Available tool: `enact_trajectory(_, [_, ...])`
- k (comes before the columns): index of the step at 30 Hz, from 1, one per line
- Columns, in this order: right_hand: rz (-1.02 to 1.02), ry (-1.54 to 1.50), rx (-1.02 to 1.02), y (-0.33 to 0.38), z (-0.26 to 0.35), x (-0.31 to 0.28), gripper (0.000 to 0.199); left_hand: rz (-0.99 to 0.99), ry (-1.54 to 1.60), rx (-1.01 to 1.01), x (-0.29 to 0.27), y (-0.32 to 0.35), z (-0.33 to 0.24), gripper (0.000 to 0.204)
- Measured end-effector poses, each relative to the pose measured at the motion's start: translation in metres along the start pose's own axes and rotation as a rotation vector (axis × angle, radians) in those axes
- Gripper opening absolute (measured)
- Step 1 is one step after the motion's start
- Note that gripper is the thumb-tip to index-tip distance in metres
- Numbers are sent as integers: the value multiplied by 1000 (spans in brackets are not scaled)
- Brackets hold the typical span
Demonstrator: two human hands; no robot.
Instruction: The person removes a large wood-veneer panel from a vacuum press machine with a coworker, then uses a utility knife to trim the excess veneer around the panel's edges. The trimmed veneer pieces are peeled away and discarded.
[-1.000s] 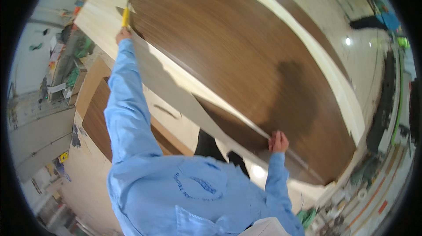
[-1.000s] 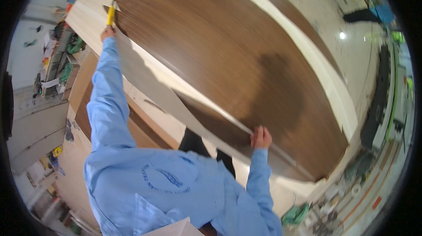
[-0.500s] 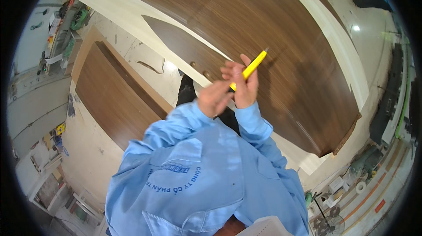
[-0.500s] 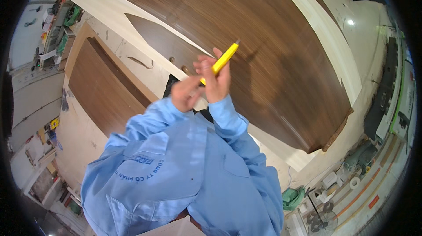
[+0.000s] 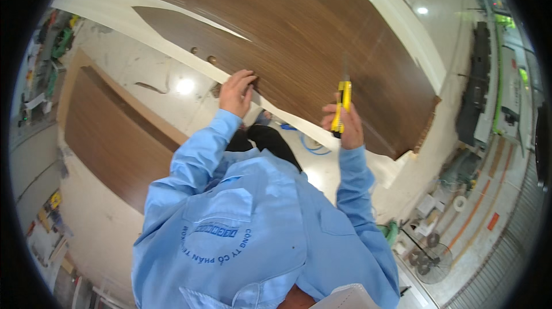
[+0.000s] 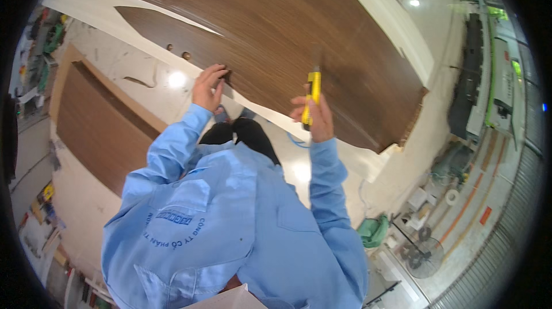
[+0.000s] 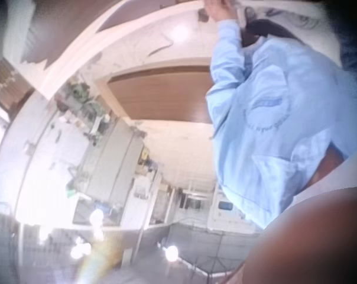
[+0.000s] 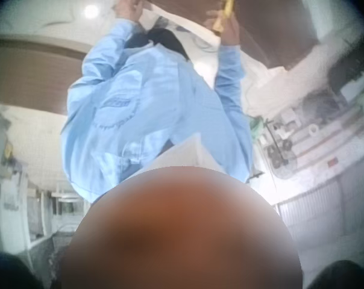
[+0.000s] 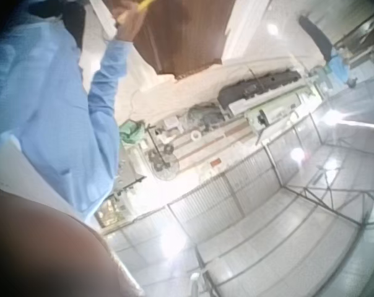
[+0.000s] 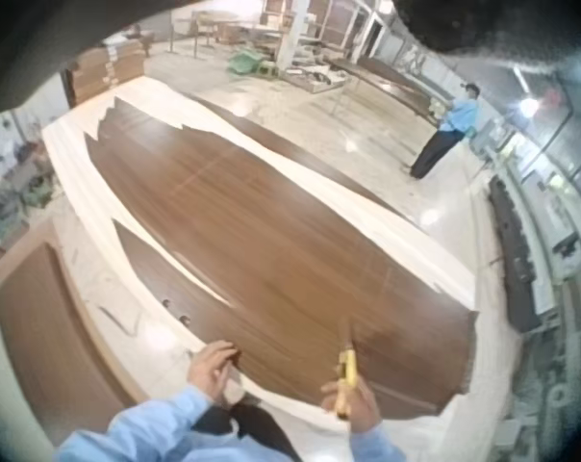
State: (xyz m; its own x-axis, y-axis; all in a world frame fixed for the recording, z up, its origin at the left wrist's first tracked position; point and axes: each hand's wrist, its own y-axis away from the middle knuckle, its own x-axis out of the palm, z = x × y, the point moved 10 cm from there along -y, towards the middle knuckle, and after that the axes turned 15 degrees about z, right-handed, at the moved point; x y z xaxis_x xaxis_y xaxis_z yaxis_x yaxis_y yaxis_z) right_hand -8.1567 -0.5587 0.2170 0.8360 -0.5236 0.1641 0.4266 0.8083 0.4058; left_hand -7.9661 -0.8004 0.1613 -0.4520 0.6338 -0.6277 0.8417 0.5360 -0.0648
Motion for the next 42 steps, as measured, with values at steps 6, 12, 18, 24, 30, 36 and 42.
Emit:
enact_trajectory(6, [148,13,6,-13,-5,23,38,-141,-51,-131,5,12,3,37])
enact_trajectory(12, [275,756,-102,-63,37,50,55,-374,-157,-429,22,22,-5,57])
enact_trajectory(18, [446,1394,-352,-144,35,89,62,-564,-313,-591,37,14,-11,57])
enact_trajectory(24, [561,1372,-430,-166,13,82,63,-593,-376,-588,39,16,-13,55])
enact_trajectory(30, [575,1337,-417,-171,1,75,62,-602,-366,-593,38,16,-14,54])
enact_trajectory(36, [577,1332,-490,-168,-2,78,64,-616,-356,-587,37,18,-13,54])
enact_trajectory(42, [558,1359,-514,-171,-11,78,65,-620,-354,-583,39,17,-14,54])
